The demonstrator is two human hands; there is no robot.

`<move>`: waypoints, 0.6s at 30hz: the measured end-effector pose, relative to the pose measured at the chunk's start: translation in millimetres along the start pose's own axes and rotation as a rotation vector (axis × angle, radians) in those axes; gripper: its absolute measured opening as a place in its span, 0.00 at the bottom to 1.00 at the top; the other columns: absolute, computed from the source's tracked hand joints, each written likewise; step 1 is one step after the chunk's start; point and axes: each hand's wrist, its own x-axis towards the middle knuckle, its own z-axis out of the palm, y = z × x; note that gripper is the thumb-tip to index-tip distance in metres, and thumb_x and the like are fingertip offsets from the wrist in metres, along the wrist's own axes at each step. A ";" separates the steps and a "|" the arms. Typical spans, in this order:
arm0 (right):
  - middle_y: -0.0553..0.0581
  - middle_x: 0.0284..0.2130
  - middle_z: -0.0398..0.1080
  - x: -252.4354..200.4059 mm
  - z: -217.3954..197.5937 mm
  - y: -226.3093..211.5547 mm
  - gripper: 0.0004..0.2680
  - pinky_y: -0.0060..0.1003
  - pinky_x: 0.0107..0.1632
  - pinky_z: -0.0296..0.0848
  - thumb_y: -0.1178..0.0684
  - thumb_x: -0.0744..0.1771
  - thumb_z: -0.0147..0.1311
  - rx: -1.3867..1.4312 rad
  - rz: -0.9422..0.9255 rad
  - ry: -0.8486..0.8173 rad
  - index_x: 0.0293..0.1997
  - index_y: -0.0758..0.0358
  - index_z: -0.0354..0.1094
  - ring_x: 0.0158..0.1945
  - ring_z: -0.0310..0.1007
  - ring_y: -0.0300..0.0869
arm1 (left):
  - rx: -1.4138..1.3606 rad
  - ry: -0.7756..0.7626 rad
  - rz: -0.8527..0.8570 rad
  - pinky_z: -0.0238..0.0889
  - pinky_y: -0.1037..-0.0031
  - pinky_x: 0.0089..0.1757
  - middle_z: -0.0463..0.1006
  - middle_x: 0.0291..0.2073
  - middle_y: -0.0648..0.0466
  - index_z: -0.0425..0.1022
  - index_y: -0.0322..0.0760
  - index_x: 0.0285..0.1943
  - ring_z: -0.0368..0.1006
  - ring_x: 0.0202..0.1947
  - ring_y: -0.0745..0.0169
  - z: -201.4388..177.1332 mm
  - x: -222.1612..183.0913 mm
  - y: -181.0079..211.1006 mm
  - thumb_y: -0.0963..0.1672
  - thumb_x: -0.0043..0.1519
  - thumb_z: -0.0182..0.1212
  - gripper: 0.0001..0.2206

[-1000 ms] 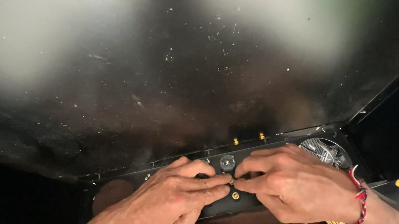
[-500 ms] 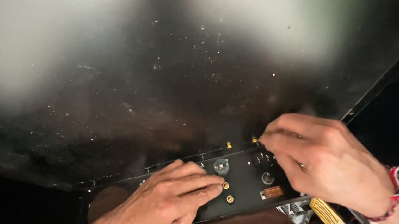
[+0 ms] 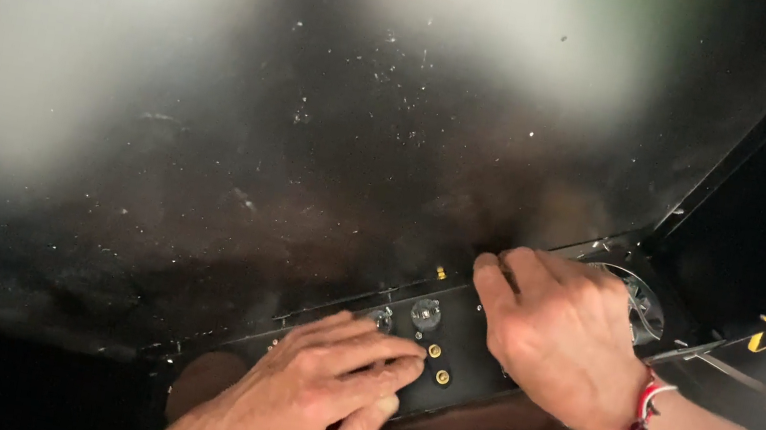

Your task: Attaching and aligning the back panel of an electronic device, ensuring connectors fit through the designated holes, and using pliers for adjustment.

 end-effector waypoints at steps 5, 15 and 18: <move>0.48 0.20 0.59 2.3 -0.2 -9.6 0.07 0.40 0.18 0.54 0.64 0.63 0.54 -0.026 0.064 0.026 0.29 0.54 0.65 0.18 0.62 0.43 | 0.042 -0.300 -0.200 0.54 0.50 0.60 0.73 0.65 0.47 0.73 0.32 0.64 0.68 0.60 0.35 3.5 -15.0 -2.6 0.48 0.70 0.47 0.20; 0.51 0.26 0.67 24.6 -30.7 0.7 0.04 0.42 0.27 0.65 0.61 0.65 0.51 0.634 -0.117 -0.090 0.36 0.58 0.71 0.22 0.67 0.46 | 0.048 -0.289 -0.170 0.56 0.49 0.59 0.73 0.65 0.43 0.73 0.28 0.64 0.69 0.59 0.34 -2.5 -14.2 -0.8 0.48 0.69 0.49 0.21; 0.51 0.24 0.65 26.9 -30.3 -0.5 0.03 0.40 0.27 0.63 0.62 0.66 0.52 0.862 -0.288 -0.164 0.33 0.63 0.70 0.25 0.66 0.44 | 0.034 -0.279 -0.132 0.61 0.51 0.54 0.76 0.62 0.44 0.73 0.26 0.61 0.72 0.50 0.36 -4.3 -10.9 0.9 0.46 0.68 0.48 0.19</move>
